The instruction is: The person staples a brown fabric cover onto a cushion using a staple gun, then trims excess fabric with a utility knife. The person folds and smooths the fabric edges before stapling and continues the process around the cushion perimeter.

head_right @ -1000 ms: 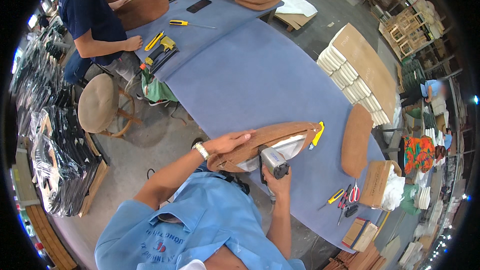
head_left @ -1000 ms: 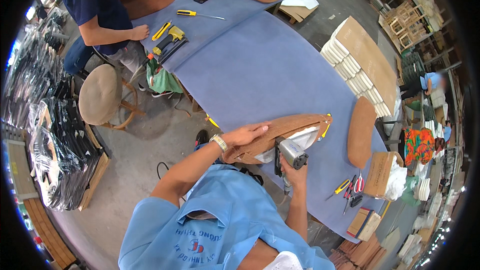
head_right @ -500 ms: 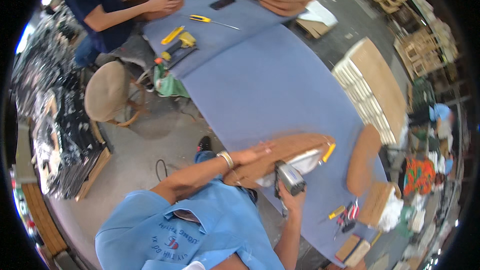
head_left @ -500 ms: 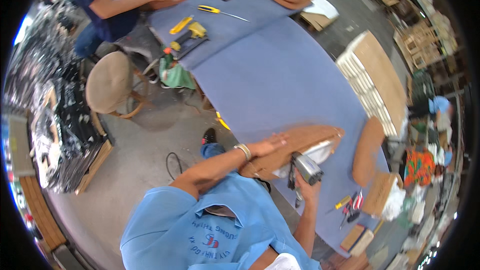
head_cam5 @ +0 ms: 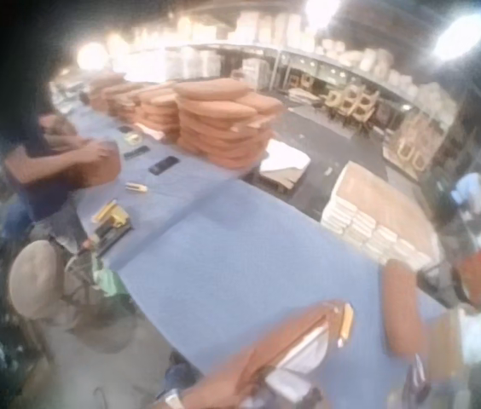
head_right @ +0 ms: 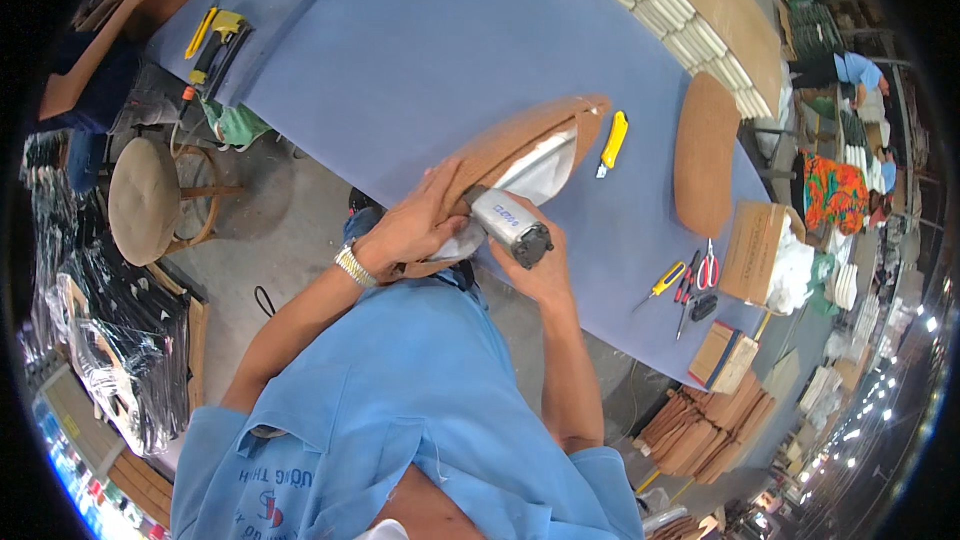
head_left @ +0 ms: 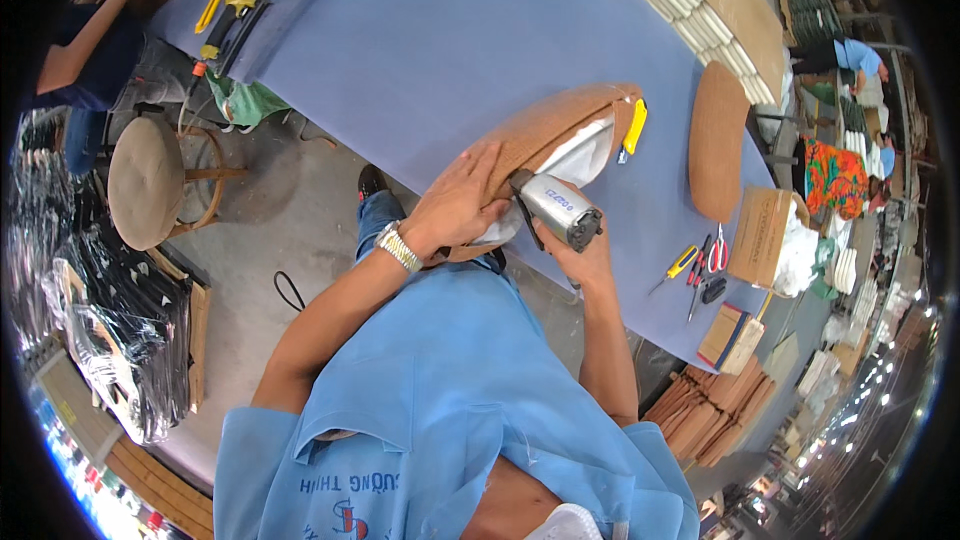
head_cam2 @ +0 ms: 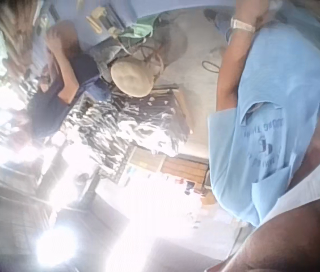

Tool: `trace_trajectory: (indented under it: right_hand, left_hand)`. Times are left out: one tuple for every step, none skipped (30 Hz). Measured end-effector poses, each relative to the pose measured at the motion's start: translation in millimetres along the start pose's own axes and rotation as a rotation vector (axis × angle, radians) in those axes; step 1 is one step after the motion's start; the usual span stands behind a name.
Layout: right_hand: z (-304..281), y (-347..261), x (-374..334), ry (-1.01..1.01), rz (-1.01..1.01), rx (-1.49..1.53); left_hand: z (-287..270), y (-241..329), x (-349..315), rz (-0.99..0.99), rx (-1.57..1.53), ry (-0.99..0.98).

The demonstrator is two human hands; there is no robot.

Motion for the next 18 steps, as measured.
trace_trajectory:
  right_hand:
    - [-1.2, -1.1, -1.8, 0.019, -0.046, -0.015]
    - [2.0, -3.8, -2.8, 0.031, -0.096, -0.021]
    - [4.3, -5.6, -5.0, 0.043, -0.146, -0.028]
    - [5.9, -4.9, -7.9, 0.045, -0.146, -0.02]
    - [5.9, -4.5, -9.0, 0.043, -0.154, -0.016]
    - [6.3, -4.3, -10.0, 0.042, -0.163, -0.013]
    - [7.3, -4.8, -11.5, 0.033, -0.179, -0.016]
    - [7.2, -6.1, -12.4, 0.026, -0.198, -0.026]
    - [7.4, -7.9, -12.4, 0.02, -0.217, -0.035]
    - [8.2, -9.7, -11.4, 0.018, -0.224, -0.037]
    - [7.2, -11.3, -10.3, 0.015, -0.232, -0.044]
    - [6.4, -13.8, -9.1, 0.011, -0.24, -0.051]
    - [5.3, -18.1, -8.2, 0.002, -0.227, -0.066]
    - [3.1, -22.9, -8.0, -0.013, -0.21, -0.085]
    - [1.5, -26.9, -7.7, -0.028, -0.193, -0.104]
    - [0.1, -29.6, -7.4, -0.044, -0.182, -0.112]
    - [-1.3, -30.0, -6.9, -0.065, -0.165, -0.123]
    - [-2.4, -29.9, -6.5, -0.085, -0.148, -0.134]
  left_hand:
    - [2.2, 5.4, 0.3, -0.025, 0.027, 0.019]
    - [-1.2, 12.1, -2.5, -0.059, 0.063, 0.04]
    - [-2.3, 14.8, -4.4, -0.092, 0.099, 0.061]
    - [0.5, 12.7, -5.4, -0.082, 0.108, 0.066]
    - [3.2, 9.9, -5.1, -0.073, 0.116, 0.08]
    - [4.4, 8.0, -5.4, -0.062, 0.125, 0.095]
    - [4.5, 6.1, -6.4, -0.071, 0.126, 0.087]
    - [3.8, 5.2, -5.8, -0.074, 0.124, 0.083]
    - [2.7, 4.4, -5.2, -0.078, 0.123, 0.079]
    - [0.8, 4.6, -5.1, -0.083, 0.118, 0.074]
    - [0.1, 6.7, -4.7, -0.086, 0.107, 0.072]
    - [-1.3, 8.7, -4.6, -0.09, 0.097, 0.07]
    - [-3.0, 10.3, -4.6, -0.091, 0.099, 0.068]
    - [-2.6, 11.4, -4.8, -0.094, 0.094, 0.067]
    - [-2.9, 12.5, -5.1, -0.099, 0.089, 0.065]
    - [-3.6, 13.5, -5.6, -0.102, 0.098, 0.056]
    - [-2.5, 12.9, -6.4, -0.109, 0.101, 0.045]
    - [-1.3, 12.3, -7.2, -0.116, 0.104, 0.033]
Point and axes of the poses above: each hand's wrist, its own x-axis towards the middle knuckle, its own z-axis out of the palm, y = z × x, the point moved 2 cm from there along x, towards the middle knuckle, and after that the axes turned 2 degrees about -y, right-handed, at the moved point
